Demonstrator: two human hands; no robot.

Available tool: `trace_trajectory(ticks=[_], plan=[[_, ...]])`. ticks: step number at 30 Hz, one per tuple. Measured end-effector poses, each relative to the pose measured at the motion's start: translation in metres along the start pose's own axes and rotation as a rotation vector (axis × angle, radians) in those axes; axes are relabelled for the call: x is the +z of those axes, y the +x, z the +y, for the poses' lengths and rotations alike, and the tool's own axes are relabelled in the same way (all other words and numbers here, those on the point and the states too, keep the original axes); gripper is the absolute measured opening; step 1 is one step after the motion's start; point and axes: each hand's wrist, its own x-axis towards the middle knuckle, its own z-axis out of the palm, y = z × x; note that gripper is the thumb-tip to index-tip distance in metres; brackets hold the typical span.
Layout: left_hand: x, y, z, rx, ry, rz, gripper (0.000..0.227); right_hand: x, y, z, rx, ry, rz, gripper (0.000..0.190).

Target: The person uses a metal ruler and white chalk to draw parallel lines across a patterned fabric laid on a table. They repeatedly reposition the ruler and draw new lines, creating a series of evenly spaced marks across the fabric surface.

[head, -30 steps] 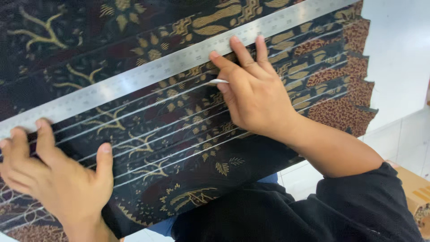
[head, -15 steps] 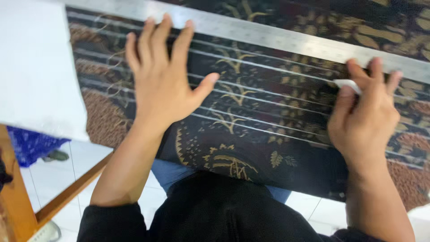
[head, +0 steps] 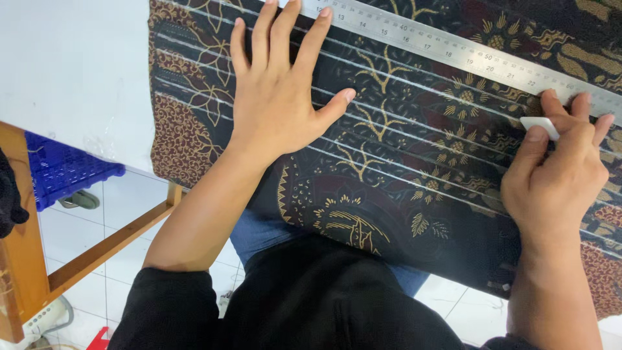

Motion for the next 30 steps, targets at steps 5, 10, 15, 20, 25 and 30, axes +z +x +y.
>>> trace_trajectory(ticks=[5,10,15,20,25,30], plan=[[0.000,-0.001,0.000,0.003,-0.011,0.010,0.088,-0.001,0.003,-0.002,-0.011,-0.083,-0.007,0.015],[0.000,-0.001,0.001,-0.005,-0.010,0.010,0.088,-0.002,0.005,-0.007,0.009,0.062,0.047,0.024],[0.000,0.000,0.003,0.001,-0.002,0.019,0.088,-0.003,0.006,-0.009,-0.025,-0.032,0.043,0.023],[-0.001,-0.002,0.004,-0.007,-0.001,0.003,0.086,-0.005,0.008,-0.011,-0.075,-0.035,0.087,0.022],[-0.003,0.000,0.005,0.017,-0.002,0.033,0.086,-0.033,0.006,-0.011,0.043,0.239,0.170,0.012],[0.000,-0.001,0.002,0.035,-0.011,0.044,0.083,-0.064,0.006,-0.018,-0.185,0.162,0.090,0.006]])
